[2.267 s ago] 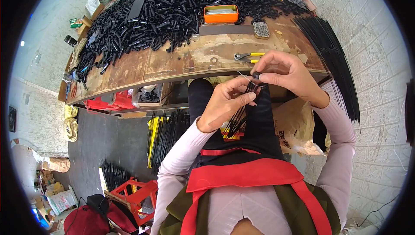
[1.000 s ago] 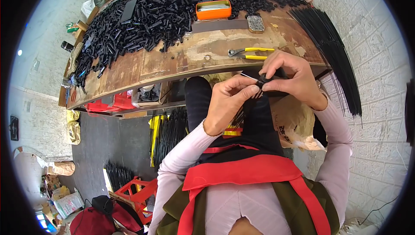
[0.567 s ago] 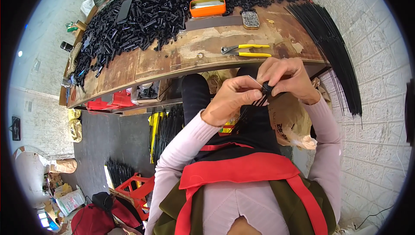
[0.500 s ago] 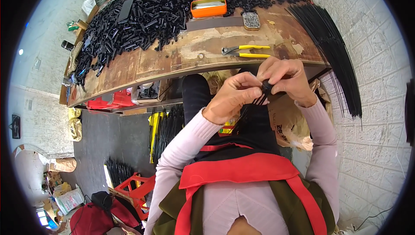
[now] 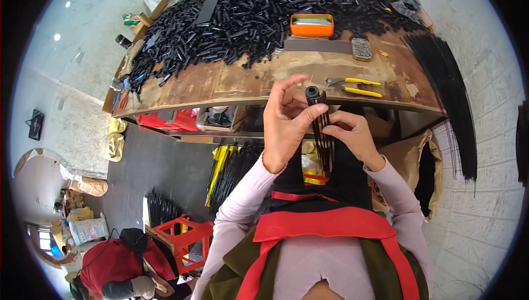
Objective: Assembling, grouping, and trimming bundles of black cables using pliers.
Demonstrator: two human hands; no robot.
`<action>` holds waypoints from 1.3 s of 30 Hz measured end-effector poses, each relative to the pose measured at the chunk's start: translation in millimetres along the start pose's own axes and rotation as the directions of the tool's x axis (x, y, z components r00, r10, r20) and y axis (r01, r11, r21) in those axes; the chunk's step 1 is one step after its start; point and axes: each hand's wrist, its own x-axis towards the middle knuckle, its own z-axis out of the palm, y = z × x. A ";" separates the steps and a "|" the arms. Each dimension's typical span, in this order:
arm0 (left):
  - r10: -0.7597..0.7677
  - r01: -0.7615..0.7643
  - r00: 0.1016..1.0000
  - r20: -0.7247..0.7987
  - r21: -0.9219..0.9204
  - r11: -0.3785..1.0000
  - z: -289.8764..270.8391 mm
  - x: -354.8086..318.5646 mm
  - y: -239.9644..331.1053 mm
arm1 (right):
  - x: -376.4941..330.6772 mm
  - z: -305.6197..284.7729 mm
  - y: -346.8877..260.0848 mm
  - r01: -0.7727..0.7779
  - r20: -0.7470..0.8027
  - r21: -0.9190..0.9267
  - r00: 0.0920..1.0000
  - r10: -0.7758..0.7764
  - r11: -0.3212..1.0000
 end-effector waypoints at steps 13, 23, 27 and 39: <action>0.044 -0.045 0.997 -0.058 -0.008 0.999 -28.6 -6.2 -9.4 | 9.5 66.5 10.6 -0.021 -0.161 0.043 0.987 0.027 0.999; 0.022 -0.015 0.996 -0.083 0.086 0.996 -44.7 -6.4 -6.2 | 9.4 76.9 13.7 -0.032 -0.140 0.109 0.989 0.047 0.994; -0.057 0.062 0.994 0.096 -0.052 0.997 -55.9 -1.0 1.6 | 6.7 74.9 26.1 -0.016 -0.173 0.050 0.985 0.025 0.999; 0.188 -0.187 0.982 0.028 -0.052 0.981 -55.1 2.1 -32.5 | 8.9 81.2 47.1 -0.089 -0.199 0.019 0.976 0.091 0.996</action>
